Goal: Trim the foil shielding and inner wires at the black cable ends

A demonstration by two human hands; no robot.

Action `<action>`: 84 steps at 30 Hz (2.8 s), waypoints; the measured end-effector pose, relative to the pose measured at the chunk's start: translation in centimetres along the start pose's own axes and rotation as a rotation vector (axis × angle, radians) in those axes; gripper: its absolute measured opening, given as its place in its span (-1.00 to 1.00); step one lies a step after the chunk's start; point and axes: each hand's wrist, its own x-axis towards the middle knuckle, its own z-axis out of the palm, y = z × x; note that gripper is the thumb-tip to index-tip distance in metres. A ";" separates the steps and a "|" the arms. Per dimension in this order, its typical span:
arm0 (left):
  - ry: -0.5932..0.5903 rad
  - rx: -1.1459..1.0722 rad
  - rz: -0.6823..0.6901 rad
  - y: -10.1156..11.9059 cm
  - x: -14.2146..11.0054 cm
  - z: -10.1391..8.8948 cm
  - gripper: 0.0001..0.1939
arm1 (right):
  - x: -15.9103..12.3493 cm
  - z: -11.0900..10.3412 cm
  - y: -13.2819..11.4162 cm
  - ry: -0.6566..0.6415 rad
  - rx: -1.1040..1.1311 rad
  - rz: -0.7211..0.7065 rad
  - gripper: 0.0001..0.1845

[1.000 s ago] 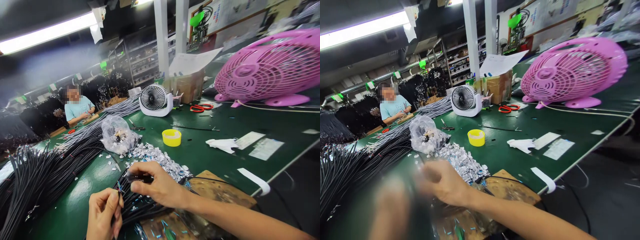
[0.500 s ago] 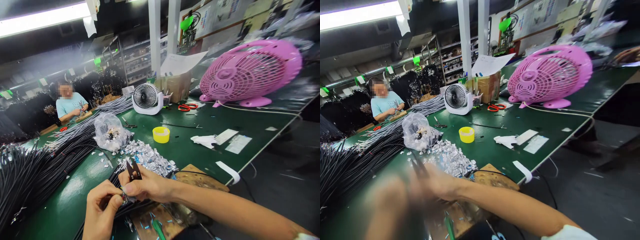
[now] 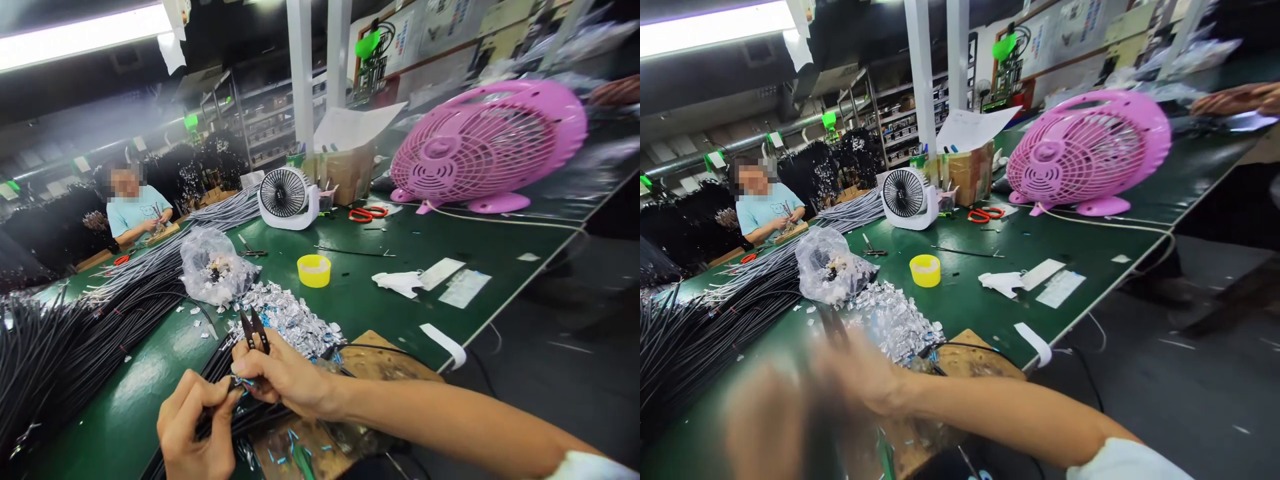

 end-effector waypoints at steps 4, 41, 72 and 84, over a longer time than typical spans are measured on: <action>-0.011 0.077 0.094 -0.4 0.1 0.1 -0.85 | 0.0 0.0 0.1 0.029 -0.022 0.004 -0.75; -0.264 -0.476 -0.715 -1.3 -1.5 -0.5 -0.50 | -0.9 -2.2 0.7 -0.286 -0.870 -0.760 -0.80; -0.184 -0.500 -0.710 -0.1 -0.9 -0.6 -0.51 | 0.1 -1.6 -0.8 0.215 -0.371 -0.496 -0.69; -0.199 -0.465 -0.646 0.3 -0.1 -0.5 -0.49 | -0.5 -1.8 0.2 -0.390 -0.574 -0.500 -0.64</action>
